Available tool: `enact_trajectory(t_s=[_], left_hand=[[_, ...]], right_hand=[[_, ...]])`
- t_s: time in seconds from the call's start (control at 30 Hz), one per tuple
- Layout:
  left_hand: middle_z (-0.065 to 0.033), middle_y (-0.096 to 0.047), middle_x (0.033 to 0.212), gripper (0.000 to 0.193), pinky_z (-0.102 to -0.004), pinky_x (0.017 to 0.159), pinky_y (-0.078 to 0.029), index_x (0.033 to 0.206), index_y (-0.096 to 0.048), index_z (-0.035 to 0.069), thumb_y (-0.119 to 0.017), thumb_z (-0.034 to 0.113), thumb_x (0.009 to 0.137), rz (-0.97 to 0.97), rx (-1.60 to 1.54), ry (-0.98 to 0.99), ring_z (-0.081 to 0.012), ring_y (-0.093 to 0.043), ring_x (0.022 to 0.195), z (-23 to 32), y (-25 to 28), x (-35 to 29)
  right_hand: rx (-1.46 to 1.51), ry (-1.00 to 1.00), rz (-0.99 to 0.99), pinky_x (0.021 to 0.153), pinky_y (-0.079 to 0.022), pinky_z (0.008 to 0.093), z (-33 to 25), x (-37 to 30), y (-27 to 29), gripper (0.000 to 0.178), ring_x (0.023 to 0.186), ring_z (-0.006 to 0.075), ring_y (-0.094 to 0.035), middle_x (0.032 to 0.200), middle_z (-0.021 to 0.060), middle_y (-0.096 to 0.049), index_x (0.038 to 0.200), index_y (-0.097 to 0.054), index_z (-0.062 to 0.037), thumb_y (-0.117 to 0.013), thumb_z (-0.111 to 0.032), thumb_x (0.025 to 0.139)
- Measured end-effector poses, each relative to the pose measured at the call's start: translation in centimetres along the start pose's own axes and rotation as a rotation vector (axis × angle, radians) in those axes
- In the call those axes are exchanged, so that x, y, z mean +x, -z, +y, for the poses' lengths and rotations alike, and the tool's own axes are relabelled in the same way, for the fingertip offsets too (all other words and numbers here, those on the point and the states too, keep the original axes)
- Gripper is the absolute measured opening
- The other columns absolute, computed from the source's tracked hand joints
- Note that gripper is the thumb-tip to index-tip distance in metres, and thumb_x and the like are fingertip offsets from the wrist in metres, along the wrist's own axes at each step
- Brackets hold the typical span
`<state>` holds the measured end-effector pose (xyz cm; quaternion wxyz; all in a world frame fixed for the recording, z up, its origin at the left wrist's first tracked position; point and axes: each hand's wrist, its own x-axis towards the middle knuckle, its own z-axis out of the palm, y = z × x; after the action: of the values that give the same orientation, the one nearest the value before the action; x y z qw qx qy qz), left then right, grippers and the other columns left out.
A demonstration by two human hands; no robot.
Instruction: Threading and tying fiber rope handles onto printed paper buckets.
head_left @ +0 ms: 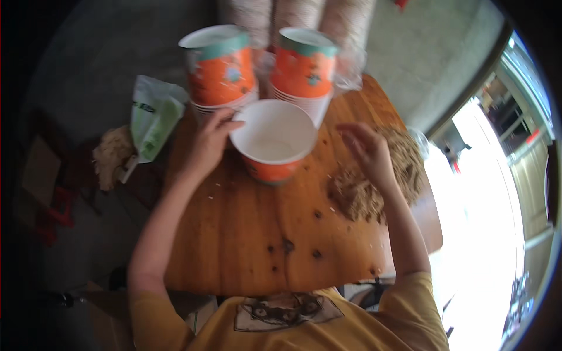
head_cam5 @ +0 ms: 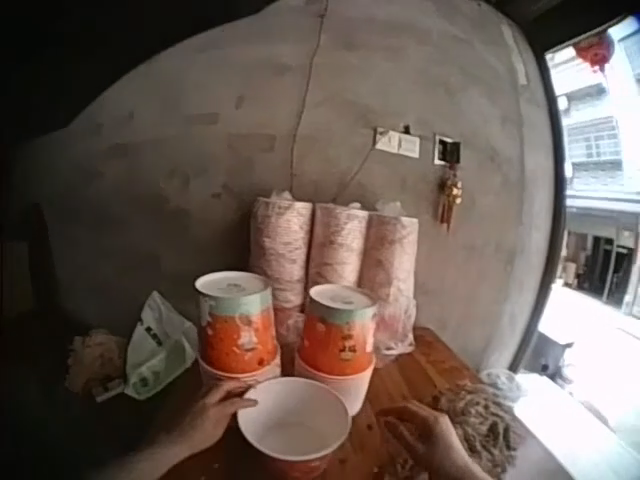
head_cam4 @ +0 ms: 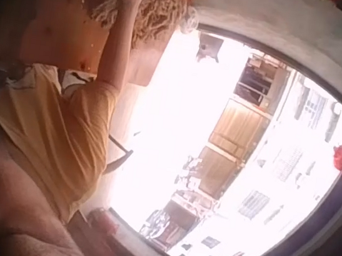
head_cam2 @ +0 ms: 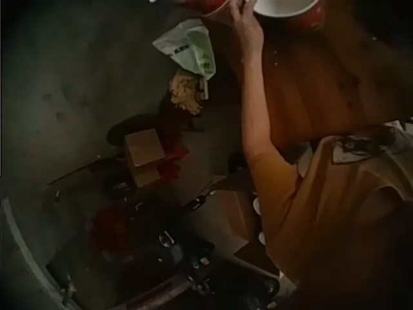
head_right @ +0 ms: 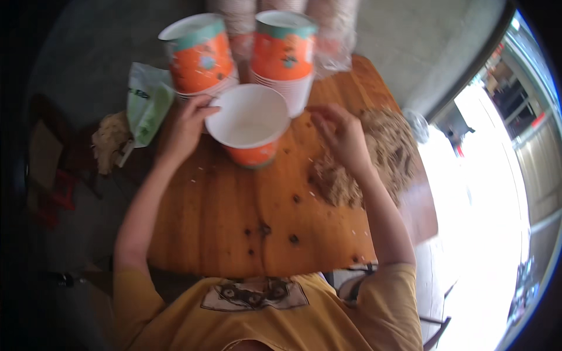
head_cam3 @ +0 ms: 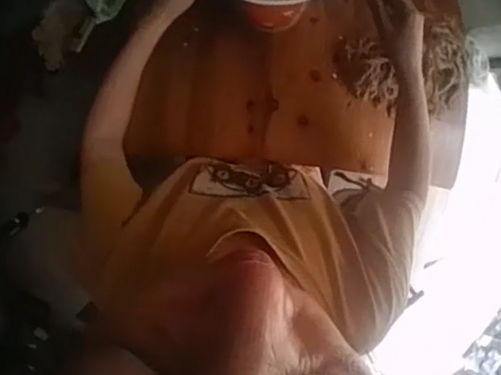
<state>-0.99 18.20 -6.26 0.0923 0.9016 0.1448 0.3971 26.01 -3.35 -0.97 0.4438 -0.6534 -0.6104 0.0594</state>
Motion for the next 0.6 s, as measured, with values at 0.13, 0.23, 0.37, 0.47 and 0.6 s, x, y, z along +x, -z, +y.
enact_trajectory(t_s=[0.13, 0.23, 0.37, 0.47, 0.6], left_hand=[[-0.0118, -0.055, 0.115, 0.022, -0.0379, 0.098, -0.041, 0.095, -0.062, 0.006, -0.052, -0.008, 0.080, -0.081, 0.113, -0.104, -0.0315, -0.054, 0.111, 1.1, 0.9, 1.8], [-0.0111, -0.056, 0.110, 0.015, -0.0379, 0.097, -0.040, 0.091, -0.057, 0.006, -0.057, -0.004, 0.080, -0.117, 0.142, -0.247, -0.0307, -0.055, 0.108, 3.6, 1.8, 2.0], [-0.0092, -0.059, 0.094, 0.016, -0.0367, 0.087, -0.042, 0.089, -0.055, 0.006, -0.065, 0.001, 0.077, -0.170, 0.173, -0.252, -0.0288, -0.056, 0.098, 7.5, 3.0, 0.3], [-0.0069, -0.056, 0.083, 0.016, -0.0370, 0.078, -0.040, 0.086, -0.054, 0.007, -0.067, 0.005, 0.077, -0.230, 0.092, -0.146, -0.0260, -0.056, 0.083, 10.5, 3.2, -1.2], [-0.0035, -0.055, 0.082, 0.019, -0.0355, 0.079, -0.039, 0.085, -0.055, 0.009, -0.071, 0.008, 0.075, -0.227, 0.204, -0.185, -0.0225, -0.056, 0.081, 14.1, 3.3, -1.9]], right_hand=[[-0.085, -0.137, 0.098, 0.078, -0.049, 0.0270, 1.9, -3.3, 5.3, 0.020, 0.089, 0.0109, -0.062, 0.103, 0.0039, -0.066, 0.109, -0.064, -0.0047, -0.054, -0.014, 0.094], [-0.221, -0.164, 0.019, 0.071, -0.052, 0.0312, 2.4, -6.7, 6.4, 0.012, 0.080, 0.0174, -0.064, 0.093, 0.0051, -0.066, 0.098, -0.066, -0.0065, -0.062, -0.010, 0.087], [-0.363, 0.106, -0.062, 0.076, -0.049, 0.0356, 3.8, -8.4, 4.3, 0.010, 0.086, 0.0255, -0.056, 0.090, 0.0057, -0.061, 0.090, -0.065, -0.0103, -0.064, -0.009, 0.080], [-0.438, 0.212, -0.100, 0.078, -0.048, 0.0368, 3.7, -7.3, 1.7, 0.009, 0.089, 0.0260, -0.056, 0.091, 0.0050, -0.059, 0.086, -0.064, -0.0100, -0.064, -0.010, 0.078], [-0.695, 0.321, -0.231, 0.081, -0.047, 0.0370, 6.0, -6.2, -0.6, 0.013, 0.092, 0.0250, -0.053, 0.092, 0.0035, -0.057, 0.089, -0.064, -0.0114, -0.064, -0.014, 0.077]])
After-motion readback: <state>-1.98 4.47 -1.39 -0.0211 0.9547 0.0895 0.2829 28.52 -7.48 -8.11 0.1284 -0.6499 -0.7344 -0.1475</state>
